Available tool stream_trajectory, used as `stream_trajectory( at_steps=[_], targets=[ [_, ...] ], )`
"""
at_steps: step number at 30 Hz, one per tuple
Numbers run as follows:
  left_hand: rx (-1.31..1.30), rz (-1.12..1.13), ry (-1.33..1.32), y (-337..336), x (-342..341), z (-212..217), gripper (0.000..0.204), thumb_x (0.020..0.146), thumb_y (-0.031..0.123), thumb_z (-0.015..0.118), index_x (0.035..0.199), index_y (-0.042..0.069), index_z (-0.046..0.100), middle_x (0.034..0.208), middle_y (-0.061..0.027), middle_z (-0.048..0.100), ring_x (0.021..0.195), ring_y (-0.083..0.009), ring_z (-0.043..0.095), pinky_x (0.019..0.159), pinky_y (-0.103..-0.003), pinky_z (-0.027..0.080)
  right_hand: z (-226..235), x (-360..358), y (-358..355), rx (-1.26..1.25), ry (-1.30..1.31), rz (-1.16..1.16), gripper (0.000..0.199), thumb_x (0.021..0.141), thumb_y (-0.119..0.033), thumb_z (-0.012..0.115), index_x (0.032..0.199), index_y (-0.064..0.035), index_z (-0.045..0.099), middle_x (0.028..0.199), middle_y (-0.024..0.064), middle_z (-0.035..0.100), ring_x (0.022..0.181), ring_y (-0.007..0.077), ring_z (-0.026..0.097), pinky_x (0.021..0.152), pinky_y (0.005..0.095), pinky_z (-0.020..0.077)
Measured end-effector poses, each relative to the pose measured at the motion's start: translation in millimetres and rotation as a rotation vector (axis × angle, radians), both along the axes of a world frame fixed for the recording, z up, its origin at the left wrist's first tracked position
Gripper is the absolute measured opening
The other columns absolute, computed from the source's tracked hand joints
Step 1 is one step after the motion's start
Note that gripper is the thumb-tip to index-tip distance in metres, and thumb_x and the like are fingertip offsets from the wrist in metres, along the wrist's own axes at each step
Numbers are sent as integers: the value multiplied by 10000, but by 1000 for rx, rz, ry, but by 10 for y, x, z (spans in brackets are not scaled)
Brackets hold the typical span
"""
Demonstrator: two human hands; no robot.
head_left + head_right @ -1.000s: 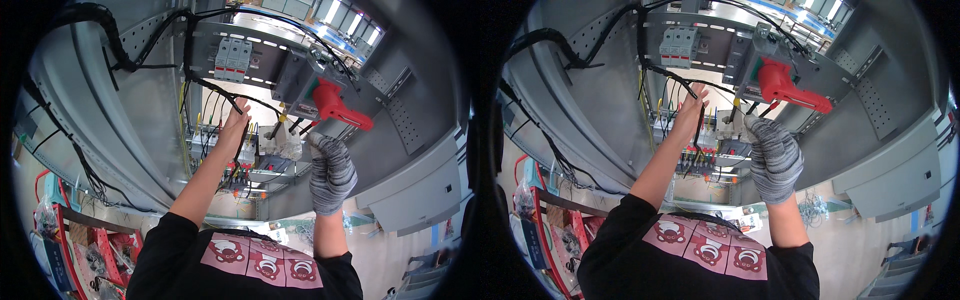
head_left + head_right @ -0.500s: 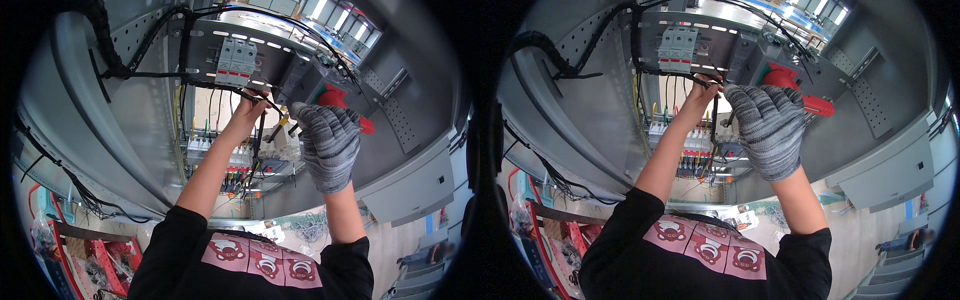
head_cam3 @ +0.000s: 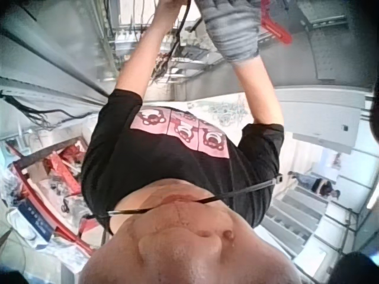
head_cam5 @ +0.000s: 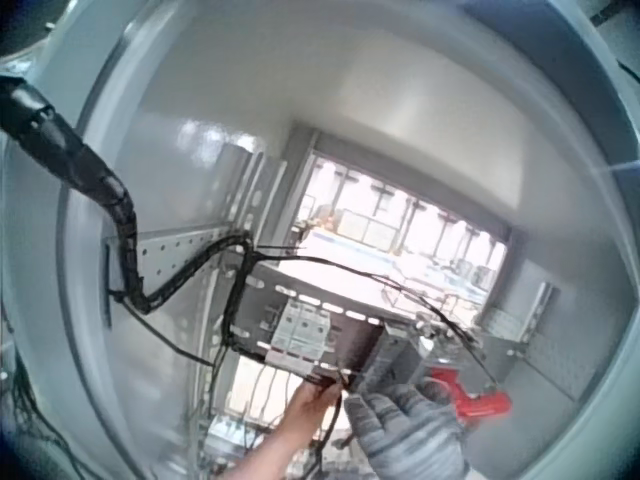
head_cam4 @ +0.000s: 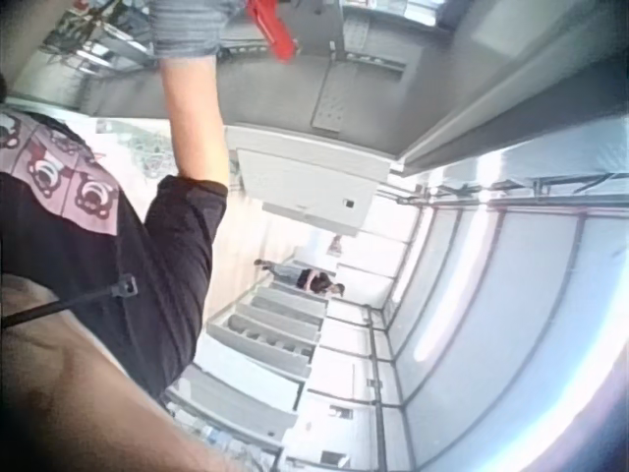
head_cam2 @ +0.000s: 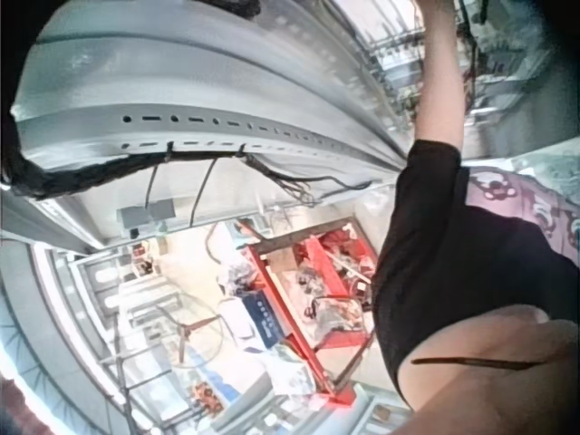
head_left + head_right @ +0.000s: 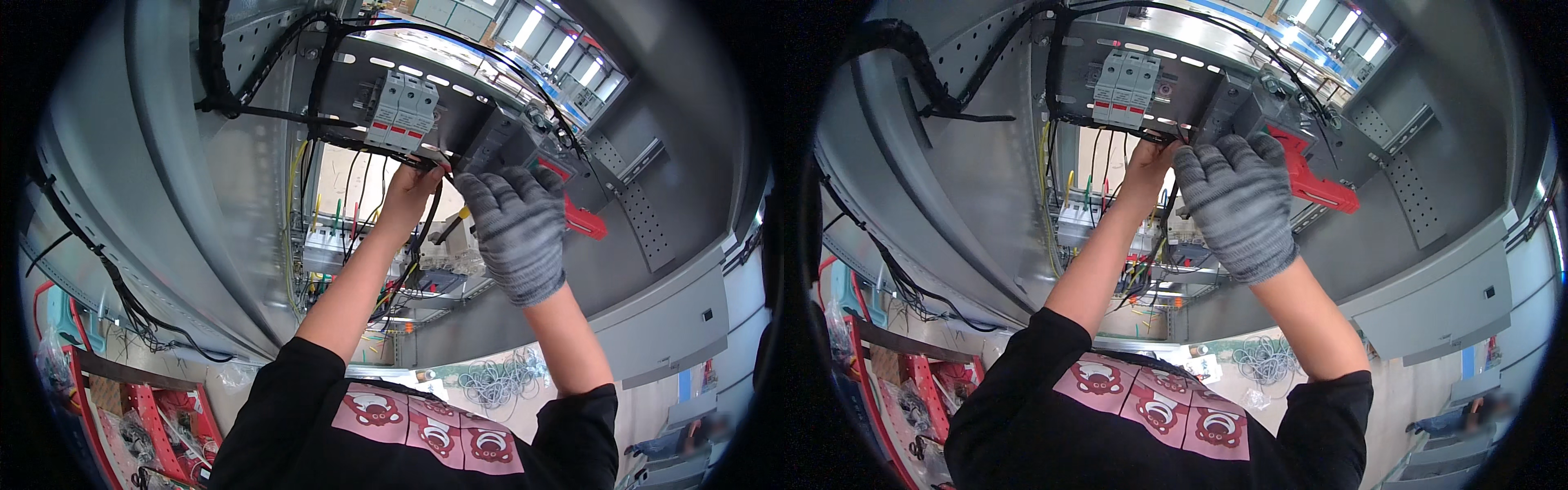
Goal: The person retrieves zip ties from a red utility cart and secures bundles of wires inside an open electrical cabinet. They repeatedly wrap and tighten zip ties around wire groups to organize the internal cabling.
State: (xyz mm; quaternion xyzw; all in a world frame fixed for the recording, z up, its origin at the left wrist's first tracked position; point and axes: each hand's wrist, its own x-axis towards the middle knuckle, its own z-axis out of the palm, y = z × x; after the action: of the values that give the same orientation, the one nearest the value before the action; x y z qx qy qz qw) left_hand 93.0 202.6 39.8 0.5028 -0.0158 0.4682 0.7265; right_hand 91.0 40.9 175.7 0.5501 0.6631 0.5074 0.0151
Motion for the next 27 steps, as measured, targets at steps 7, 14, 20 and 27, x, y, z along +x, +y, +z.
stream_trajectory(
  at_steps=[7,14,20,27],
  targets=[
    [-28,-82,-167,29,-20,-62,297,913,237,593,1130,53,505,975,-38,635,812,-104,530,775,-268,427,167,21,521,-213,112,-323,238,773,-74,563,999,-104,633,883,90,650,882,267,643,738,376,513],
    [-4,2,-220,23,67,-96,419,922,83,533,1310,59,377,978,-26,529,830,-112,509,780,-290,433,324,-112,843,-377,178,-566,247,821,-76,548,1041,-121,653,951,122,669,922,280,655,790,389,526],
    [113,-173,-43,288,13,-194,288,906,114,560,1174,41,484,900,-24,581,864,-135,526,824,-294,429,372,-204,865,-432,195,-613,264,763,-171,643,1024,-154,683,967,105,677,908,273,664,778,392,532],
    [350,131,167,242,-95,-144,249,935,227,557,1047,6,580,958,-96,605,883,-187,573,808,-313,448,213,-49,891,-326,102,-550,396,637,-299,797,983,-132,702,952,103,686,925,260,666,739,397,550]
  ],
)
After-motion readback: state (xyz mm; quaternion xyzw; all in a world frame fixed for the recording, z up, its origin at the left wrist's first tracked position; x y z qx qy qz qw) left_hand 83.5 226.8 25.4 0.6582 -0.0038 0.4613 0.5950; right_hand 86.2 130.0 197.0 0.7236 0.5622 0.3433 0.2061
